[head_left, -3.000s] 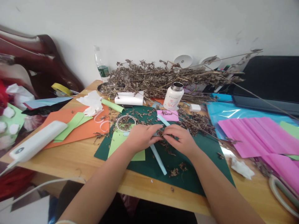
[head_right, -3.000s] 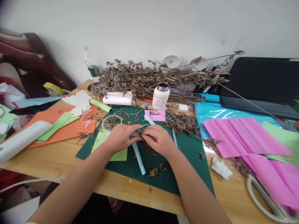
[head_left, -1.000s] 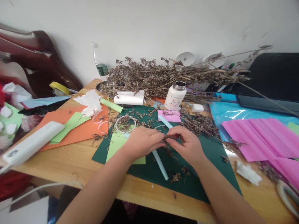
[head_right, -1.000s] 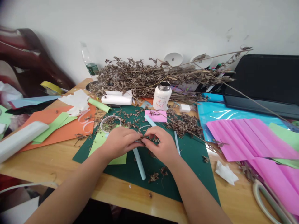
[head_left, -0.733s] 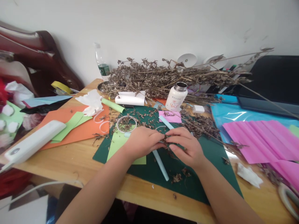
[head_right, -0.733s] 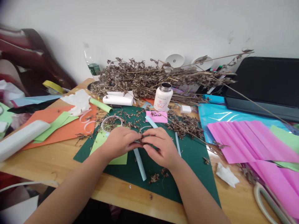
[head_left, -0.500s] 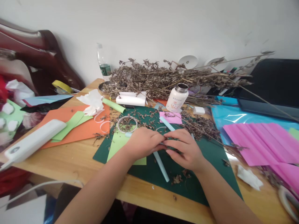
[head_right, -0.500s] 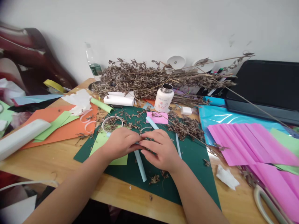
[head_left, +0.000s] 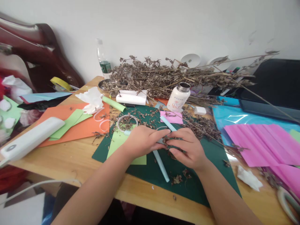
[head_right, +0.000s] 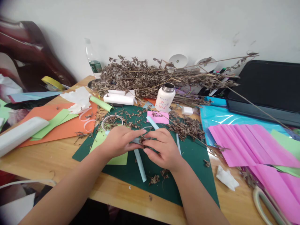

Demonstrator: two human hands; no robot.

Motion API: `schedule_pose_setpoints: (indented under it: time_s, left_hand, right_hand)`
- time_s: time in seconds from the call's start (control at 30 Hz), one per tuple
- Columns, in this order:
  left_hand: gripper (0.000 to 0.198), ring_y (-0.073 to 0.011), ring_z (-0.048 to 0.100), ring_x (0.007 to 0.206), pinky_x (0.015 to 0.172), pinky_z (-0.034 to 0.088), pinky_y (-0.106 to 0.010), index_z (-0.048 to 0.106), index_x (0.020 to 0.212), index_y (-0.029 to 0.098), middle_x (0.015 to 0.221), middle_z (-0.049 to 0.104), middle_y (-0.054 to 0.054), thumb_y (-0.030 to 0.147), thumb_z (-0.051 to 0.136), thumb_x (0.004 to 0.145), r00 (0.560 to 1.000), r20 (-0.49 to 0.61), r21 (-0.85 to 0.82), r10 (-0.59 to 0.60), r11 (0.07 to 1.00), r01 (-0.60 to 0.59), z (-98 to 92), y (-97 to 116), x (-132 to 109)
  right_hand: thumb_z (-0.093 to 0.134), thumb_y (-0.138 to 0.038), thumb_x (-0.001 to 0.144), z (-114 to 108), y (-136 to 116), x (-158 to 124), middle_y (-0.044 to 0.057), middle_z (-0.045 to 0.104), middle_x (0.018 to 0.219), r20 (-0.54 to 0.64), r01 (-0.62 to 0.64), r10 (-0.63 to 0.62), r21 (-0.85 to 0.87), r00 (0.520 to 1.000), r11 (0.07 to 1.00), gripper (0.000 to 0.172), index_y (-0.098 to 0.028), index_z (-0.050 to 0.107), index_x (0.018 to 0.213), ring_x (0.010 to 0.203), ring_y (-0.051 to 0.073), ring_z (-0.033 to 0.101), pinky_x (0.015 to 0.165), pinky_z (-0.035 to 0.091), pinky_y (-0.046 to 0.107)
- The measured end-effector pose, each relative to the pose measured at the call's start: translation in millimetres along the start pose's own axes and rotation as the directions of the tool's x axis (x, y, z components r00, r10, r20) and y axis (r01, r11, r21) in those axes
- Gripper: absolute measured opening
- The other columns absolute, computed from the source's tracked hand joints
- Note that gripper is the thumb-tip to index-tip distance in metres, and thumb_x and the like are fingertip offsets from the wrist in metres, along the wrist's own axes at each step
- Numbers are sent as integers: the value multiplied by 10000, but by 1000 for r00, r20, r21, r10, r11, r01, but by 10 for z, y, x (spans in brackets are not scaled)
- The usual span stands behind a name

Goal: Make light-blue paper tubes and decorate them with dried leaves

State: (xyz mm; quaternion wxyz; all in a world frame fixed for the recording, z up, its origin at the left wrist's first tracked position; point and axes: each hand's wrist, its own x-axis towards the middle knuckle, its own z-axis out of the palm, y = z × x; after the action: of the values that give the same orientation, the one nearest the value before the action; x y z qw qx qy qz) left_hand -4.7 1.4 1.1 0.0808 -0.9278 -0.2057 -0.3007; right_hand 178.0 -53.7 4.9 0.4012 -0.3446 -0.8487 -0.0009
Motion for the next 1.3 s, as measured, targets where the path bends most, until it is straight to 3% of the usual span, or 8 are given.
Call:
schedule_pose_setpoints:
  time_s: [0.3,0.47,0.6,0.67,0.77,0.93,1.13,1.3]
  left_hand:
    - [381,-121,536,513,459,328,-218,407,1074,202,647,610,14,429,397,768,999,38,-6,19,1000,-18,-14,16,-12]
    - [264,-113,570,593,508,357,-206,506,852,193,679,624,7,419,395,772,999,35,-114,26,993,-22,-6,54,27]
    - [322,-118,555,517,469,346,-205,500,855,185,588,600,10,474,427,732,998,-20,-91,-60,994,58,12,46,23]
    - [356,-124,552,506,464,349,-208,488,881,181,572,595,8,493,431,720,997,-45,-80,-66,995,62,21,40,12]
    - [378,-126,553,515,469,358,-210,470,912,177,579,595,4,501,413,726,998,-37,-79,-44,996,41,28,39,4]
    - [376,-121,545,512,464,350,-207,449,953,183,590,593,10,487,411,734,1000,17,-80,-20,997,21,20,45,17]
    - [369,-123,543,494,449,331,-204,460,897,179,566,585,9,500,421,720,999,24,-46,-23,999,24,34,37,18]
    - [382,-137,550,499,448,334,-210,454,917,186,567,589,9,511,408,722,999,13,-35,-34,999,34,44,35,13]
  right_hand:
    - [470,-255,720,-25,-14,30,43,391,1241,306,-64,93,-102,947,993,219,-229,587,903,987,236,396,820,339,442]
    - [401,-163,746,24,-35,-5,65,526,1056,66,-149,137,221,988,964,236,-209,601,862,895,185,490,773,407,376]
    - [435,-162,743,60,-38,-61,45,562,957,-148,-222,312,431,939,874,224,-236,584,893,848,177,530,723,448,344]
    - [442,-188,751,79,-20,-67,43,566,932,-172,-303,421,467,890,831,203,-237,572,899,818,170,537,705,454,335]
    - [450,-219,757,93,14,-38,44,570,896,-46,-447,512,427,858,786,188,-223,558,911,763,146,543,662,464,295]
    - [466,-198,749,68,12,19,40,589,818,81,-410,409,347,909,843,144,-205,592,816,790,140,549,706,462,281]
    - [507,-154,710,43,-31,27,37,588,780,54,-321,318,222,947,921,107,-203,582,768,771,145,541,688,459,297]
    - [508,-127,689,6,-28,27,51,571,818,16,-167,166,98,986,981,128,-197,580,768,769,151,520,692,433,325]
